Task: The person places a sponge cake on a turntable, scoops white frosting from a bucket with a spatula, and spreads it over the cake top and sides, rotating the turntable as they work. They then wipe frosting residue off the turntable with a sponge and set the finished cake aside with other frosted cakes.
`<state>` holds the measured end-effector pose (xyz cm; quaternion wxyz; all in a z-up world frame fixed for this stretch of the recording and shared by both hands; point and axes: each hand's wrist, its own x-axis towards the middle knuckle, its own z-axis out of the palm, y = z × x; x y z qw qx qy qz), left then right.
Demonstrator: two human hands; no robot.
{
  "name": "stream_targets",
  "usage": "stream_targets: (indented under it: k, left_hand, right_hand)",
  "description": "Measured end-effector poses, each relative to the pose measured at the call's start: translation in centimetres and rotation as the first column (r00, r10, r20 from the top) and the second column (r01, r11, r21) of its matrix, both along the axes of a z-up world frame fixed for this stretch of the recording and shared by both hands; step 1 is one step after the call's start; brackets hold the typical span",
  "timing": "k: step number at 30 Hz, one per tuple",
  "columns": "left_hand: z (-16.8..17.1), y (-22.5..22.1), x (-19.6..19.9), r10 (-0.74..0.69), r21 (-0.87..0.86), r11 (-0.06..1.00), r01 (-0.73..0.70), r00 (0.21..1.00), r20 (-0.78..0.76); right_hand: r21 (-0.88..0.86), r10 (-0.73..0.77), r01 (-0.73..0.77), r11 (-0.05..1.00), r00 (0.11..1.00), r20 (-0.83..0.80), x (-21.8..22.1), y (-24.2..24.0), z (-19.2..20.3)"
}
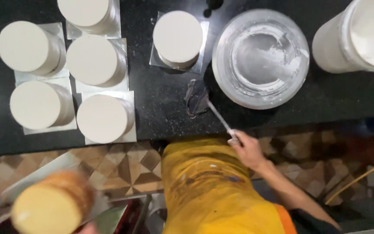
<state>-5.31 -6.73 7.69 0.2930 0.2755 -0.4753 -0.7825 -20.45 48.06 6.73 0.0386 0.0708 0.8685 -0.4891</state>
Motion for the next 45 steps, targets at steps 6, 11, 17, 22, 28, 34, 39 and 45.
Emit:
stream_targets:
  k: [6, 11, 17, 22, 28, 34, 39, 45]
  left_hand:
    - [2.6, 18.7, -12.6, -0.081, 0.028, 0.997, 0.077, 0.981, 0.175]
    - [-3.2, 23.0, -16.8, -0.321, 0.553, 0.798, 0.239, 0.946, 0.053]
    - [-1.1, 26.6, -23.0, -0.488, 0.458, 0.781, 0.424, 0.872, 0.025]
    - [-2.0, 27.1, -23.4, -0.438, 0.529, 0.777, 0.342, 0.897, 0.062]
    - [-0.4, 31.7, -24.4, -0.456, 0.443, 0.794, 0.416, 0.890, -0.019]
    - [0.8, 37.7, -20.0, -0.223, 0.488, 0.846, 0.215, 0.974, -0.041]
    - [-3.1, 39.3, -12.8, -0.034, 0.460, 0.888, -0.016, 0.994, 0.100]
    - [-2.9, 43.2, -12.4, 0.053, 0.354, 0.933, -0.062, 0.998, 0.036]
  right_hand:
    - [0.337, -0.214, 0.375, 0.863, 0.878, -0.429, -4.0, 13.4, 2.0]
    - [0.147, -0.525, 0.640, 0.754, 0.723, -0.449, -10.1, 19.5, -4.6]
    - [-0.548, -0.730, 0.676, 0.493, 0.664, 0.162, -12.1, 19.8, -4.0]
    - [-0.536, -0.691, 0.643, 0.548, 0.708, 0.143, -9.5, 23.6, -2.7]
    - [-0.149, -0.604, 0.596, 0.789, 0.797, -0.014, -7.9, 28.1, -1.6]
    - [0.099, -0.320, 0.324, 0.941, 0.946, -0.054, -6.5, 30.2, 5.7]
    - [0.277, 0.283, -0.167, 0.946, 0.840, -0.463, -10.3, 29.3, 11.9]
    - [0.030, 0.310, -0.313, 0.949, 0.947, 0.079, -14.1, 30.4, 13.5]
